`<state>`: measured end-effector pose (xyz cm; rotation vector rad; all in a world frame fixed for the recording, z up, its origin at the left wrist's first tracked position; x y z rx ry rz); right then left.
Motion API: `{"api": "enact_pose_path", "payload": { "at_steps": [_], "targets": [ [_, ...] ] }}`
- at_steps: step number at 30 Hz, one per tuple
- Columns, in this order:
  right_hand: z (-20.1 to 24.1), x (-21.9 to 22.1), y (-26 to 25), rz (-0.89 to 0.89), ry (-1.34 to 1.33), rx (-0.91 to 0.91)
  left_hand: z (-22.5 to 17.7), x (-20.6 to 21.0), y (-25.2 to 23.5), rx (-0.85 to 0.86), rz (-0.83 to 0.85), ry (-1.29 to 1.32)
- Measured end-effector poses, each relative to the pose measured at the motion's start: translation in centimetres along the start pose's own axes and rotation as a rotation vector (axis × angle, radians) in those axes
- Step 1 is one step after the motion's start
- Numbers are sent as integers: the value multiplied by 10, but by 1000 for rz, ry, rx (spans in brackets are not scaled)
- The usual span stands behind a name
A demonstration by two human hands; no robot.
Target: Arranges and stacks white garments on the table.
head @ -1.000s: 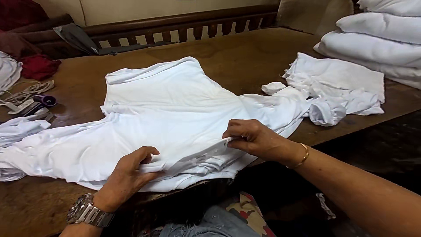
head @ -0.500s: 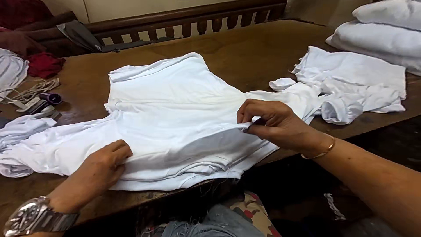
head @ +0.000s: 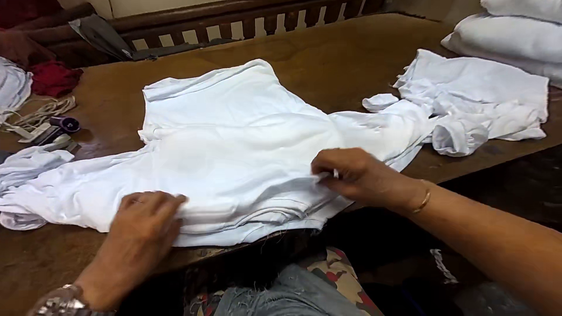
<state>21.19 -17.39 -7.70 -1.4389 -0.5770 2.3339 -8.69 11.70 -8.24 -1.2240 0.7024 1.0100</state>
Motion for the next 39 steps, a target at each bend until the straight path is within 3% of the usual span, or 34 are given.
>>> {"api": "enact_pose_path", "payload": {
  "at_steps": [4,9,12,17,23,27,32,36,39],
  "targets": [
    [2,13,-1,42,-60,-16,-21,23,-11,74,-113,96],
    [-5,8,4,156,-114,54,4,19,-12,-127,-137,351],
    [1,-8,-2,-55,-143,-1,24,-6,-8,-192,-212,311],
    [9,23,12,16,-27,-31,3,9,3,-120,-160,264],
    [15,33,22,-107,-32,-35,21,16,9,-52,-73,131],
    [20,45,29,-111,19,-46,5,14,4,-37,-75,38],
    [32,38,35,33,89,-48,-32,16,5,80,-25,177],
    [34,43,34,27,225,-77,-32,30,9,80,-31,207],
    [30,42,29,19,172,-76,-31,30,7,77,-64,175]
  ]
}}
Point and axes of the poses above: each hand's wrist, its own y-axis away from the middle knuckle, its own x-axis out of the palm, z = x × y, the point moved 2 cm from there along -y, towards the middle knuckle, and after that the axes turned 9 degrees about -y, right-handed, at the moved point
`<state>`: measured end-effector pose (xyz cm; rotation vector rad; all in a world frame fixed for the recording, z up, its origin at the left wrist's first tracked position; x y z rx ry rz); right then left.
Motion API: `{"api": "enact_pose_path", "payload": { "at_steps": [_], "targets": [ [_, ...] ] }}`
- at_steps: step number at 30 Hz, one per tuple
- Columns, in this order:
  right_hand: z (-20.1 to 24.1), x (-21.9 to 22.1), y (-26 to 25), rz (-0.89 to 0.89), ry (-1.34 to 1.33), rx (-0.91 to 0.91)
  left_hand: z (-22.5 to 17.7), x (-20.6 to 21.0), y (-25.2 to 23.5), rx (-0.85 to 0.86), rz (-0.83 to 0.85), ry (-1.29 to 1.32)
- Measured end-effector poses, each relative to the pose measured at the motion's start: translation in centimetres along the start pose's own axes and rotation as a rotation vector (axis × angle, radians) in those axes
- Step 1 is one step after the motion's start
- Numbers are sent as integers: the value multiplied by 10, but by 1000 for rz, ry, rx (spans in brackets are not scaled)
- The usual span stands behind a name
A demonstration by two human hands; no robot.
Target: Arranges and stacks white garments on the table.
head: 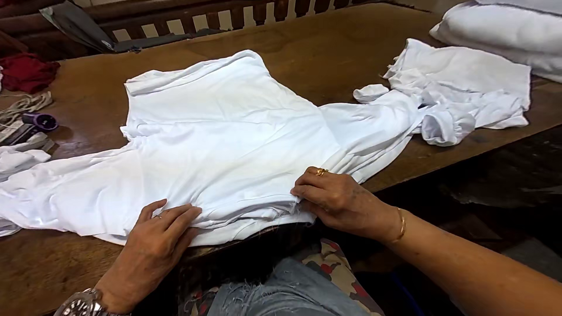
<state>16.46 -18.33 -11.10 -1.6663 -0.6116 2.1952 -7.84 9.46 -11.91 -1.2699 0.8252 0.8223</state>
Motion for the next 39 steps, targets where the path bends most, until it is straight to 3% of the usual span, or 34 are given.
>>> {"api": "enact_pose_path", "payload": {
  "at_steps": [10,18,24,26,28,32,35,39],
  "targets": [
    [-13,-15,-27,-137,-54,98,-12,-7,-19,-93,69,-35],
    [-18,-10,-30,-119,47,28,-15,2,-28,-53,86,-139],
    [-19,-24,-32,-209,-193,48,5,-38,-36,-114,-95,68],
    [-17,-16,-22,-152,-247,63,6,-48,-37,-77,-160,82],
    [-14,-6,-11,-106,-184,61,8,-37,-29,-58,-117,84],
    [-1,-1,-6,-195,-23,2,8,-10,-9,8,-71,59],
    [7,-1,-1,-120,63,-163,2,-9,-10,69,-50,34],
    [1,-2,4,24,70,-205,-2,-7,-3,51,-25,8]
  ]
}}
Point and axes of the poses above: each hand's wrist, its own y-axis away from the middle knuckle, its own x-axis out of the palm, z = x × y, the point moved 2 cm from there along -y, towards the middle knuckle, and after that the axes turned 9 degrees about -y, right-handed, at the moved point
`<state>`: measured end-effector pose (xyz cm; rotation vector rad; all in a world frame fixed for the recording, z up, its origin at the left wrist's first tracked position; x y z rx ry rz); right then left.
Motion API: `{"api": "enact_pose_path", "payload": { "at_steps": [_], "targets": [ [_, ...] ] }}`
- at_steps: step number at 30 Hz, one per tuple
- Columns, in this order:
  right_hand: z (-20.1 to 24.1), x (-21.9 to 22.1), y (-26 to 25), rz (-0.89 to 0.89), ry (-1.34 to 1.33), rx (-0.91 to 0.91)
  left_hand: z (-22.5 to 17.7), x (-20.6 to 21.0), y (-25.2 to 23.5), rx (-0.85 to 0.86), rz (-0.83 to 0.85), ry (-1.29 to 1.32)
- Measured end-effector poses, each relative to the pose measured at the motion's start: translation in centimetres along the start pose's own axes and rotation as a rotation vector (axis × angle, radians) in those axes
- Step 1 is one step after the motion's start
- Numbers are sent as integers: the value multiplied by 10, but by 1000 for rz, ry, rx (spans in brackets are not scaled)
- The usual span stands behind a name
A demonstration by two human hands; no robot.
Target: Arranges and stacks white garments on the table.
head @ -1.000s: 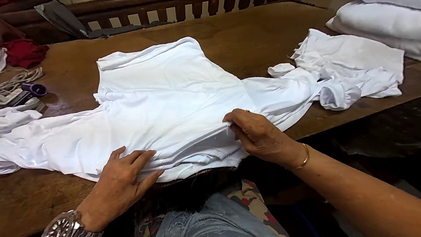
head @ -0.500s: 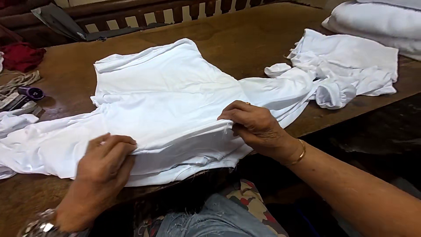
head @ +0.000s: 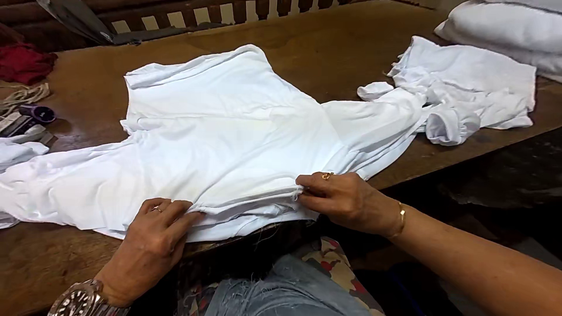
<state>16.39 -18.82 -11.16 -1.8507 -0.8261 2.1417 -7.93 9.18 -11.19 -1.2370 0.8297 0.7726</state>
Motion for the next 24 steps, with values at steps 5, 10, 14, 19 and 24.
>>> {"api": "enact_pose_path", "payload": {
  "at_steps": [5,10,14,19,24],
  "targets": [
    [2,4,3,56,40,47,-4,-2,2,-25,23,-1],
    [-1,3,-4,-35,29,100,-5,1,-2,-55,29,-19],
    [-15,-16,-18,-159,-109,208,-7,1,-8,-76,40,-43],
    [-20,-17,-34,-237,-88,207,-3,5,-13,-66,-5,-59],
    [-15,-5,-28,-72,-85,124,21,-8,-16,-168,-5,12]
  ]
}}
Point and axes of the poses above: each hand's wrist, its own y-axis away from the middle knuckle, its own x-axis out of the palm, z = x × y, the point moved 2 cm from there along -y, towards the middle knuckle, and after that the axes turned 9 degrees about -y, right-handed, at the moved point
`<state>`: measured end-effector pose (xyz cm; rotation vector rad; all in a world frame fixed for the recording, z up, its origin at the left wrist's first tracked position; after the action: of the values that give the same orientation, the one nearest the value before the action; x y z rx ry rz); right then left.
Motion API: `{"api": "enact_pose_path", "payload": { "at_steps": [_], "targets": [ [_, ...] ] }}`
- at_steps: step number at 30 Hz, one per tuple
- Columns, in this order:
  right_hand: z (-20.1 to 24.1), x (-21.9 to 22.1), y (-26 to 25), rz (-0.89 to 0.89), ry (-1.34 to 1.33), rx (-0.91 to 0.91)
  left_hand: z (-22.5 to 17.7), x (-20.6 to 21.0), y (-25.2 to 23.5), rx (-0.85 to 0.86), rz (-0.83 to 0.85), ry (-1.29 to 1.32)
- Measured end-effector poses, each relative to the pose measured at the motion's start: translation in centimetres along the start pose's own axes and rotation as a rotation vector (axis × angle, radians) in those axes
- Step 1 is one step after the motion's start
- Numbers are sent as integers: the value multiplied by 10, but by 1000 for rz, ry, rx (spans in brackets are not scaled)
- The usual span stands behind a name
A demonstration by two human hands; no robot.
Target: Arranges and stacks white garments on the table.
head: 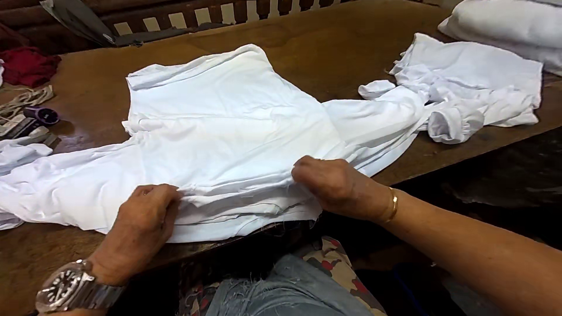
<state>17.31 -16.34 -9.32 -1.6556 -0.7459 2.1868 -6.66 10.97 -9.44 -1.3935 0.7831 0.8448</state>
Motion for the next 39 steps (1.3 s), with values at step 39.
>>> {"api": "enact_pose_path", "payload": {
  "at_steps": [39],
  "targets": [
    [-22,-16,-13,-99,-104,206,6,-11,-15,-46,-16,173]
  ]
}}
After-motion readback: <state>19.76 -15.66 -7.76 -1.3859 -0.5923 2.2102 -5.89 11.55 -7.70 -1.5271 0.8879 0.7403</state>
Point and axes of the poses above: each hand's wrist, its own y-axis away from the middle knuckle, its own x-axis out of the palm, z = x × y, the point moved 2 cm from there along -y, towards the middle knuckle, and after that the axes turned 9 degrees about -y, right-handed, at the moved point
